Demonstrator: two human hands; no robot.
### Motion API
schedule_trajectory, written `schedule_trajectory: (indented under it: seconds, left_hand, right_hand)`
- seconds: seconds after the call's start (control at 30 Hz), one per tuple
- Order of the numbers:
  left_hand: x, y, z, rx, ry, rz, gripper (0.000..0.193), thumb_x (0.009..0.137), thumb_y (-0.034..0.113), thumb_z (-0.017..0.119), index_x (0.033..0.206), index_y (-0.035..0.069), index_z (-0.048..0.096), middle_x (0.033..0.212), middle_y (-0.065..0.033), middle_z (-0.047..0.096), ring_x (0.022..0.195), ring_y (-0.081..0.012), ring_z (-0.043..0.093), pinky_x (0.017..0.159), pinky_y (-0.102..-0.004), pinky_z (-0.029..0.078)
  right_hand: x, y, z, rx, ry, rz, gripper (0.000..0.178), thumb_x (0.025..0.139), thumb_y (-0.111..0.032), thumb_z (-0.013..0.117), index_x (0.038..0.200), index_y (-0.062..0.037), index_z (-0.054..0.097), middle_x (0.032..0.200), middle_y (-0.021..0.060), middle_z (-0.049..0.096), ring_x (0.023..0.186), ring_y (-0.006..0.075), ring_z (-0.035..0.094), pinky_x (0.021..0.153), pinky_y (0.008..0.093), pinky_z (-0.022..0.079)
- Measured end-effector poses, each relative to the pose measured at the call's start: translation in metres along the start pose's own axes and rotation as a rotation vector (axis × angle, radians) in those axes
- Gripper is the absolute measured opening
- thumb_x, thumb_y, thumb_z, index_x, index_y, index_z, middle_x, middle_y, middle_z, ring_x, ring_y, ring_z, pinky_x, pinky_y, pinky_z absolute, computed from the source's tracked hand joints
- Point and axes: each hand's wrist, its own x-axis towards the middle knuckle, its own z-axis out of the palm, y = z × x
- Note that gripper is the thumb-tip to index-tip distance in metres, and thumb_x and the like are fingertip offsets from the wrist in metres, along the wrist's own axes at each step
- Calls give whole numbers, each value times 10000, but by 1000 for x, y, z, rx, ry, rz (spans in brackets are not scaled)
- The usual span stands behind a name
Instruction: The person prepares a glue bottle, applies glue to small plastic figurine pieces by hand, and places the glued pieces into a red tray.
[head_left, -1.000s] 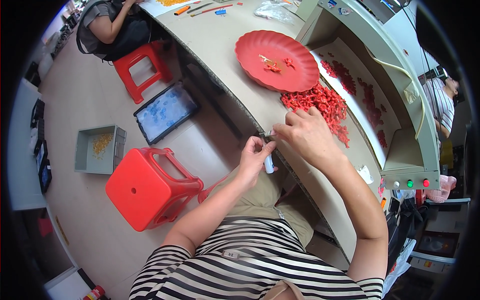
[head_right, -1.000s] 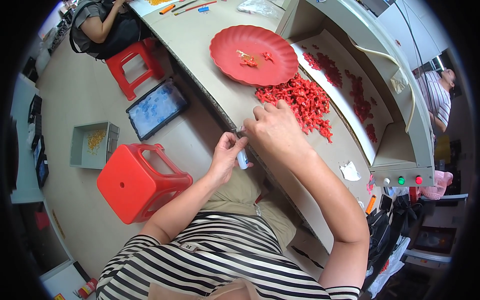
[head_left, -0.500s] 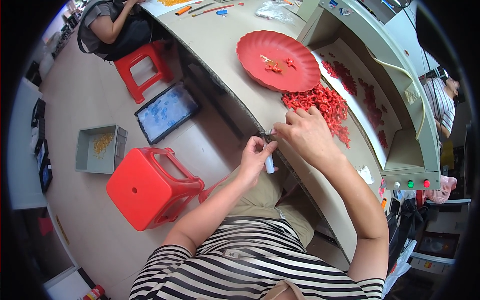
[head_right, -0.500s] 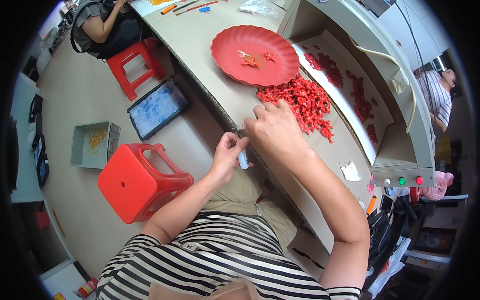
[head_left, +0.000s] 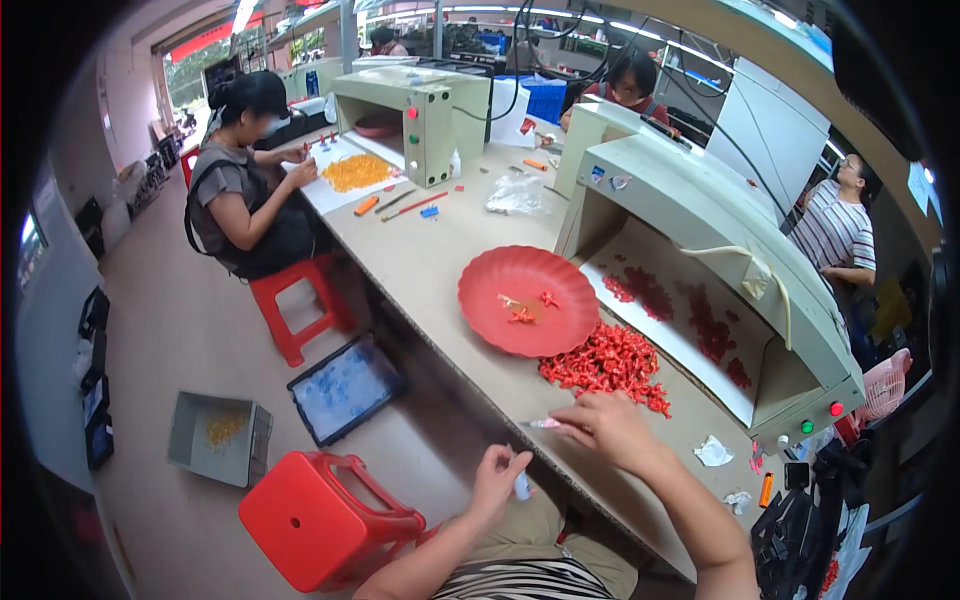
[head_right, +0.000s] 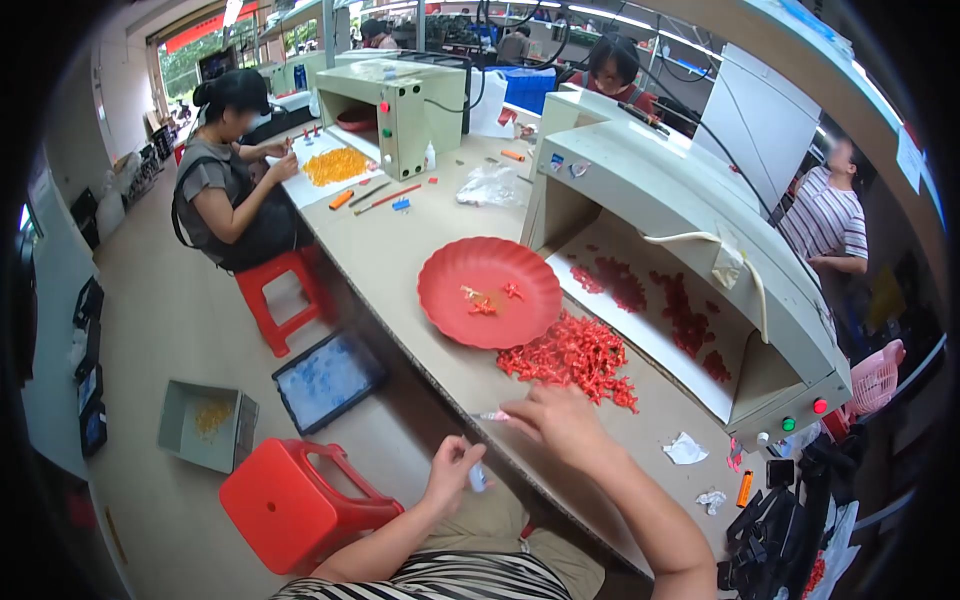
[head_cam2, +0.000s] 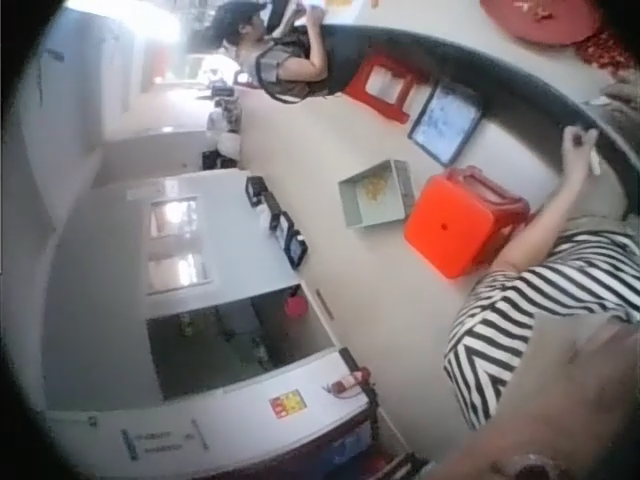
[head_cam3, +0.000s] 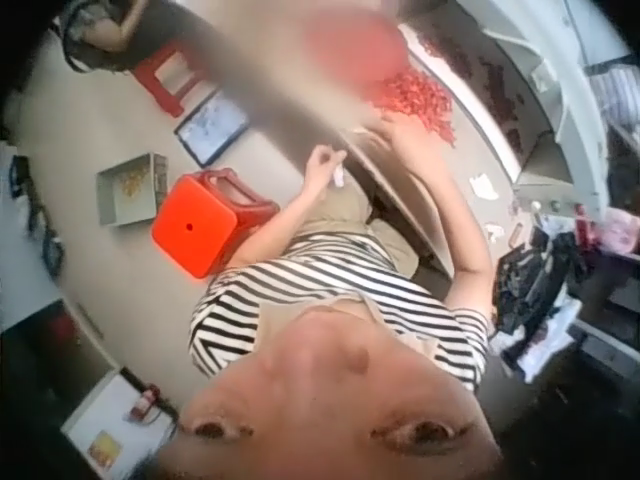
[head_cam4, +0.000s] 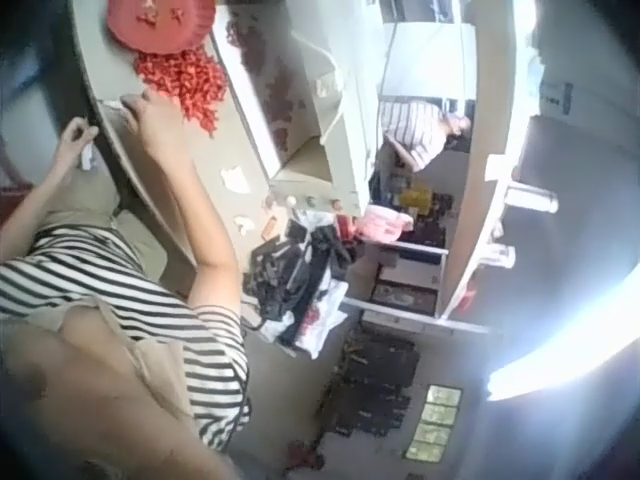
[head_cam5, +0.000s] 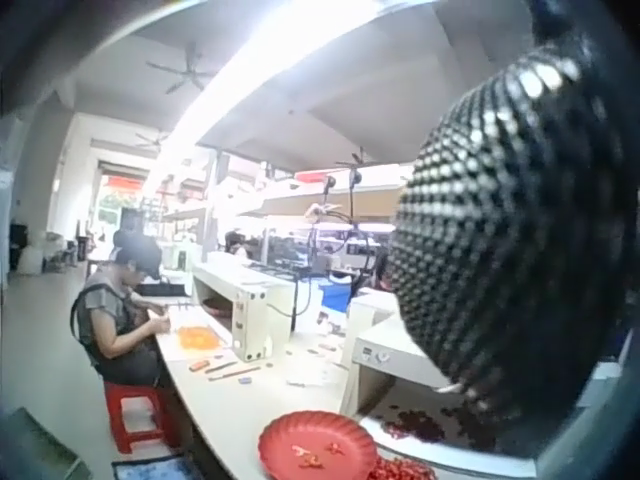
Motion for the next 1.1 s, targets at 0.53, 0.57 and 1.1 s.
schedule_trajectory:
  seconds: [0.53,0.57,1.1]
  left_hand:
    - [-25,51,-49,32,254,176,163,890,262,512,876,111,451,842,-7,456,755,-113,492,533,-378,554]
    - [-22,55,-39,-6,234,212,118,892,198,506,857,103,447,798,-14,473,734,-101,494,504,-346,546]
    - [-24,47,118,289,-347,154,39,867,41,475,832,58,474,926,-44,460,763,-122,484,698,-384,526]
  right_hand:
    - [-10,-29,-12,-83,-145,311,248,855,-274,490,765,-58,572,625,146,596,588,317,601,537,418,470]
    - [-18,-20,-22,4,-102,337,246,856,-286,502,801,-57,575,658,136,598,607,292,597,547,385,471]
    - [-320,-10,-40,-214,726,1386,206,779,-143,613,965,-53,609,929,114,597,836,284,559,736,352,449]
